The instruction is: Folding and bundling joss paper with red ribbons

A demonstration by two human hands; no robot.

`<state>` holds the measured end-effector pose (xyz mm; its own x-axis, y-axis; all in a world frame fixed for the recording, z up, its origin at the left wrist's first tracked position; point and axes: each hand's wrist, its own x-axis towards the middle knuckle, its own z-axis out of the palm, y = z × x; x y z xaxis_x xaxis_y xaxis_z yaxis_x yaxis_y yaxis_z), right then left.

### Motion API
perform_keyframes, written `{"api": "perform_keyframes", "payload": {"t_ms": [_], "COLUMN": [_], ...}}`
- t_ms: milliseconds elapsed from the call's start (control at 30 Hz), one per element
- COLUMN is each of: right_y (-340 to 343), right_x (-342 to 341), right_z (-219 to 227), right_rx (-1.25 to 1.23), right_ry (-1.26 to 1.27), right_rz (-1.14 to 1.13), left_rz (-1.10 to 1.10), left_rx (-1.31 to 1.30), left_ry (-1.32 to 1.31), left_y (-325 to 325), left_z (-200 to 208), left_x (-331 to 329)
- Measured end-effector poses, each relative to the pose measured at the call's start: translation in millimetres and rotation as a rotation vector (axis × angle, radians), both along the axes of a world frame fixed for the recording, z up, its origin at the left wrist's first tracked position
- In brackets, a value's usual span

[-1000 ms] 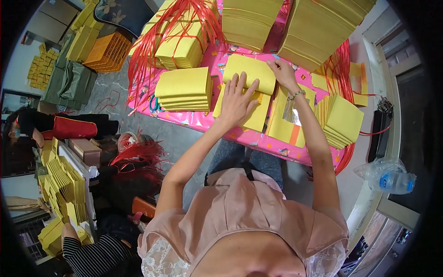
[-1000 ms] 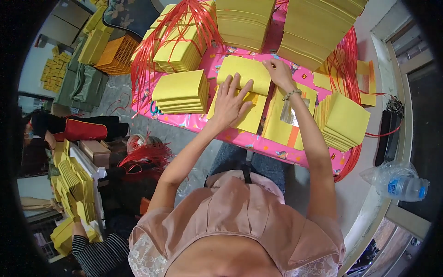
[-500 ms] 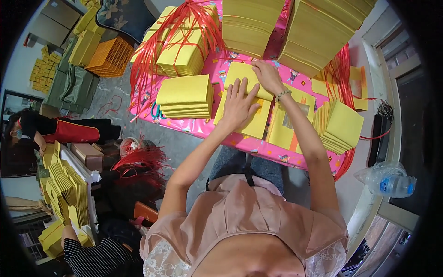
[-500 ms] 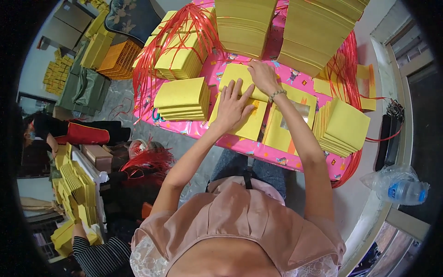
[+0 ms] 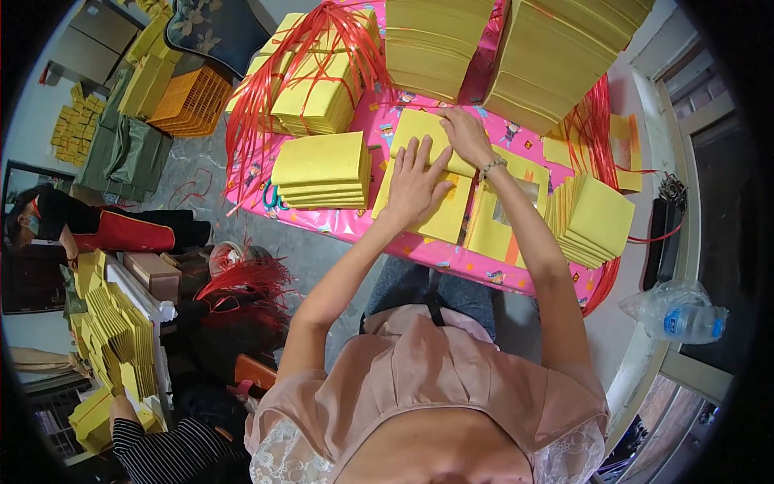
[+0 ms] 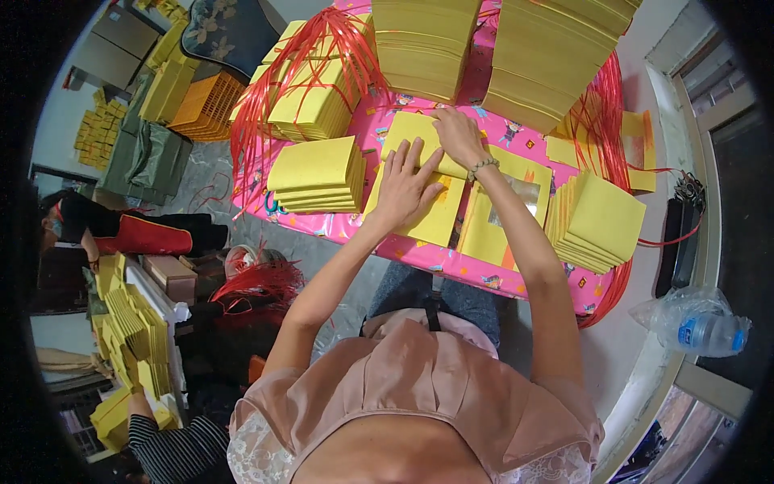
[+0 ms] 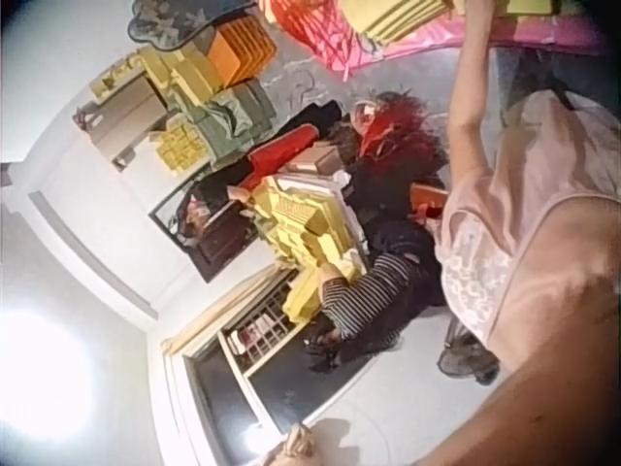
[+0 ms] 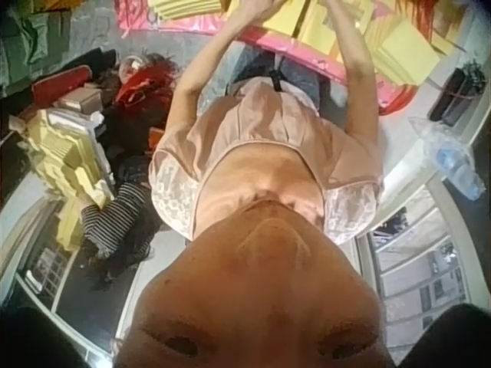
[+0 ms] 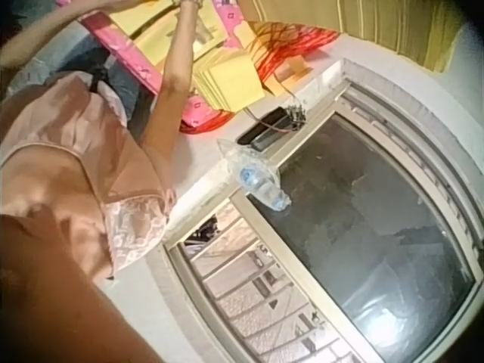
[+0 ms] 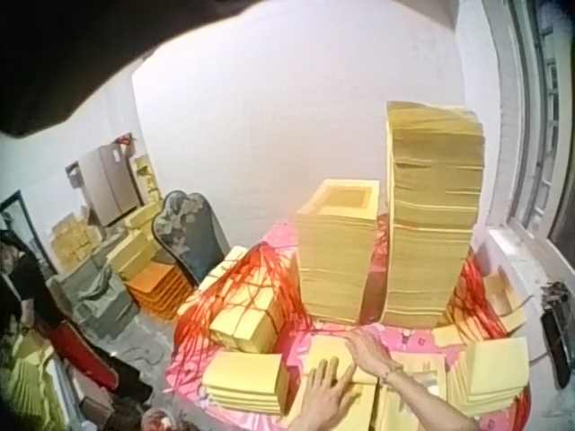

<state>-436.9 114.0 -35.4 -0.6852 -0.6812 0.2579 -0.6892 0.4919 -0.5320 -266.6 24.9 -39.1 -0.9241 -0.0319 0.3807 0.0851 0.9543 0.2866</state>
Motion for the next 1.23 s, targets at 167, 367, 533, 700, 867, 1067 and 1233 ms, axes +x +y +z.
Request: {"api": "perform_keyframes", "payload": {"t_ms": [167,367,533,700,867,1067,1233], "right_y": [1.7,6.4,31.7,72.9,81.6,85.6,86.2], "right_x": [2.0,4.2,38.9,89.1,105.8,106.0,104.3], "right_z": [-3.9,-2.3,15.2,11.8,12.8,6.7,7.0], "right_rx": [-0.018,-0.075,-0.227,0.048,0.209,0.271,0.361], "right_ry": [0.010,0.078,0.205,0.360,0.252,0.185,0.214], "right_rz": [-0.011,-0.019,0.013,0.110,0.143,0.169,0.190], "left_rz": [-0.003,-0.020,-0.017,-0.010,-0.019,-0.017,-0.123], "left_rx": [0.007,0.023,0.028,0.022,0.027,0.027,0.191], "left_ry": [-0.019,-0.044,-0.051,-0.038,-0.031,-0.063,-0.154], "left_y": [0.8,1.5,0.1,-0.8,-0.7,-0.4,-18.1], "left_z": [-0.4,0.6,-1.8,-6.4,-9.1,-6.2,-3.6], "left_x": [0.5,-0.1,-0.6,-1.4,-1.6,-0.2,1.3]}}
